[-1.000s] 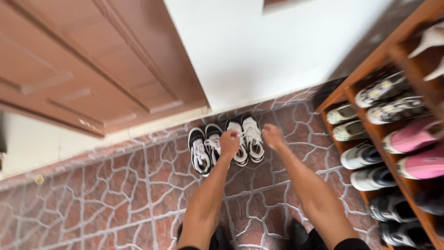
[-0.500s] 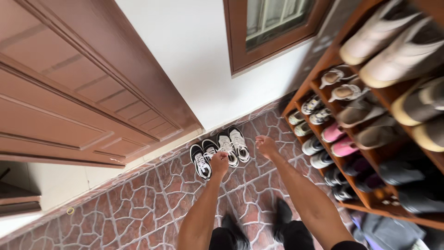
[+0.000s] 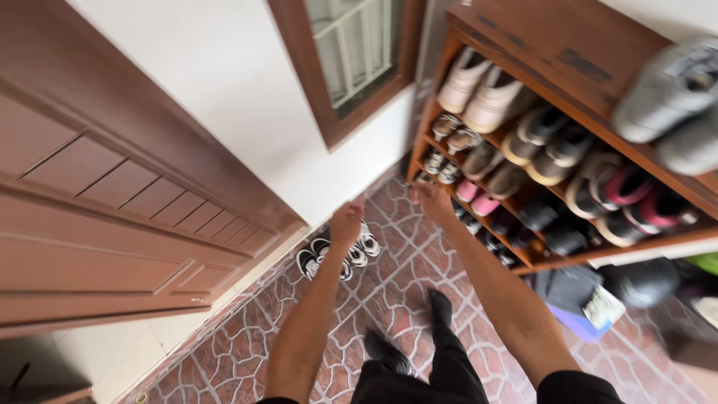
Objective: The person removes several pairs of shoes from a wooden shoe rack and places them on the floor. Then, using a cloth, the person wipes the top surface of the shoe rack.
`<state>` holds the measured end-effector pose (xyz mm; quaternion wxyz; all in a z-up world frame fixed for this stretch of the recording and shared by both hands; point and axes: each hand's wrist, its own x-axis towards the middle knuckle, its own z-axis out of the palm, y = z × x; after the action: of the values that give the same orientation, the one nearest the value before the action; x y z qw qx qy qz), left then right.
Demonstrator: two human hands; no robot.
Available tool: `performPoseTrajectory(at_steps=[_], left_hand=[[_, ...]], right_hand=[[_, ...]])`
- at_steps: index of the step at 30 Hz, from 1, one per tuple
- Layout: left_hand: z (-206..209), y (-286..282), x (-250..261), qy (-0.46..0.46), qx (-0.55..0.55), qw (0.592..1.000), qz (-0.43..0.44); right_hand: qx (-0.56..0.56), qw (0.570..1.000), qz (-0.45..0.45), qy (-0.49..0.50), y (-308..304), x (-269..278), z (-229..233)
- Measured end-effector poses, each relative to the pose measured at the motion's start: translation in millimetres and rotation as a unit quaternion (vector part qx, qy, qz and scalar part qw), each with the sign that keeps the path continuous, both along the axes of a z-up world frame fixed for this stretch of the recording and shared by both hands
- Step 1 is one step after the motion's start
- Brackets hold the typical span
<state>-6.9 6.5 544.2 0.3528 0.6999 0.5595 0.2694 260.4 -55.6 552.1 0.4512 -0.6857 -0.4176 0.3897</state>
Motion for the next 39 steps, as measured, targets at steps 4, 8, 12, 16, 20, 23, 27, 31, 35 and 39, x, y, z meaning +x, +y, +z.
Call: performPoseTrajectory(at_steps=[4,8,12,16,20,23,27,31,35,39], left_hand=[[47,-5,33,-0.13,0.006,0.99,-0.046],[91,-15,75,-0.195,-0.015,0.975,-0.106],[127,-25,119,-0.205,-0.062,0.966,-0.145],[153,-28,162,-0.238,-0.027,0.948,-0.211],[178,-25,205,-0.223,-0.03,0.945,-0.239],[197,-21,235,-0.233,-0.034,0.934,-0.269],[223,-21,274,-0.227,-0.059,0.931,-0.281],[246,-19,319,-0.22,-0.091,0.923,-0.303],[262,-22,369,-0.218,-0.027,0.919,-0.328],[273,-26,411,-0.24,0.008,0.907,-0.347]], right_hand=[[0.013,0.997,-0.071,0.017,-31,37,39],[0.075,0.99,-0.105,0.062,-62,58,79],[0.108,0.985,-0.13,0.01,-91,79,126],[0.135,0.973,-0.182,-0.037,-111,107,170],[0.145,0.95,-0.241,-0.134,-124,139,211],[0.172,0.938,-0.278,-0.113,-132,158,236],[0.2,0.903,-0.32,-0.203,-139,179,260],[0.204,0.886,-0.35,-0.225,-143,201,271],[0.189,0.88,-0.355,-0.253,-143,222,278],[0.164,0.869,-0.361,-0.295,-140,239,279]])
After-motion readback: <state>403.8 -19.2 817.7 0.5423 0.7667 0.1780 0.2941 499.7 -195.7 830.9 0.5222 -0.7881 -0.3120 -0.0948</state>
